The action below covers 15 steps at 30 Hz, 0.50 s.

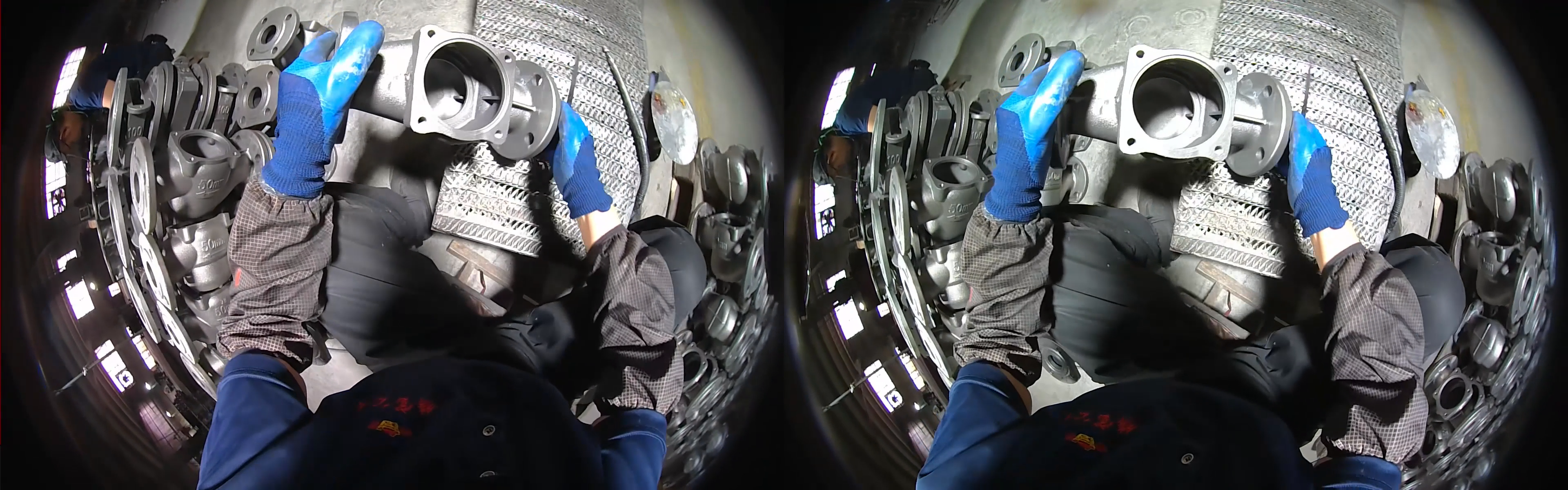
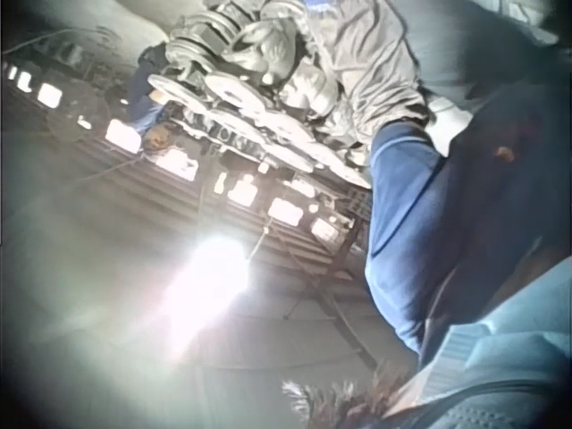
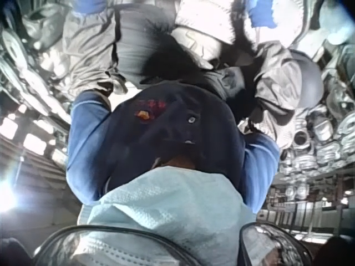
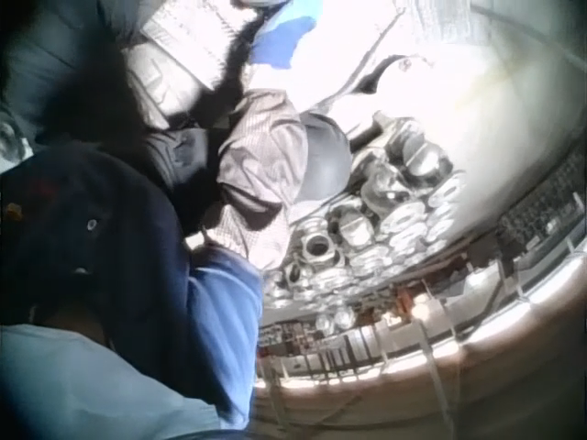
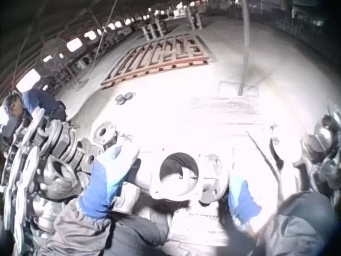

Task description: The person uses a file to scrape the edges and surfaces of several metal valve housing castings while seated on the floor, turning each casting over to reach different sides.

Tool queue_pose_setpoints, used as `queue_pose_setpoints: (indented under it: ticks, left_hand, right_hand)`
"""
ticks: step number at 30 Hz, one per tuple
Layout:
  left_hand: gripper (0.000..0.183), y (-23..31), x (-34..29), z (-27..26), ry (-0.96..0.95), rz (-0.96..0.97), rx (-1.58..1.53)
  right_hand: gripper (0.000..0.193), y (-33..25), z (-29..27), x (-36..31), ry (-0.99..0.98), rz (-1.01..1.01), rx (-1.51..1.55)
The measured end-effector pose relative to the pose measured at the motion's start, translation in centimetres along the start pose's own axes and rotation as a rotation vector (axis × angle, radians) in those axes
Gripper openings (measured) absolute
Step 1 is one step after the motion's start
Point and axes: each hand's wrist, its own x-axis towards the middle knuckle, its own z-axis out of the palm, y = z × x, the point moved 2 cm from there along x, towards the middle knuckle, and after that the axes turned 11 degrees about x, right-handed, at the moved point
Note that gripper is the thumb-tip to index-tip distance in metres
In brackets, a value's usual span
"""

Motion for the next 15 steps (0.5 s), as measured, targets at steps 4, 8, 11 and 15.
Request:
queue_pose_setpoints:
  ticks: [4,8,11,15]
  left_hand:
    - [0.067,-1.5,-0.2,-1.3,-0.017,-0.069,-0.227]
    - [0.057,-1.6,-1.0,-1.2,0.008,0.018,-0.153]
    - [0.046,-0.8,-1.1,-1.3,0.038,0.204,-0.070]
    - [0.031,-0.3,-1.4,-1.8,0.190,0.769,0.394]
  right_hand:
    - [0.040,-0.1,3.3,1.1,-0.057,-0.025,0.132]
    - [0.037,-0.2,4.3,1.7,0.090,0.146,0.354]
    - [0.038,1.1,1.6,2.0,0.074,0.247,0.446]
    - [0.038,1.8,-1.9,0.4,0.024,0.273,0.286]
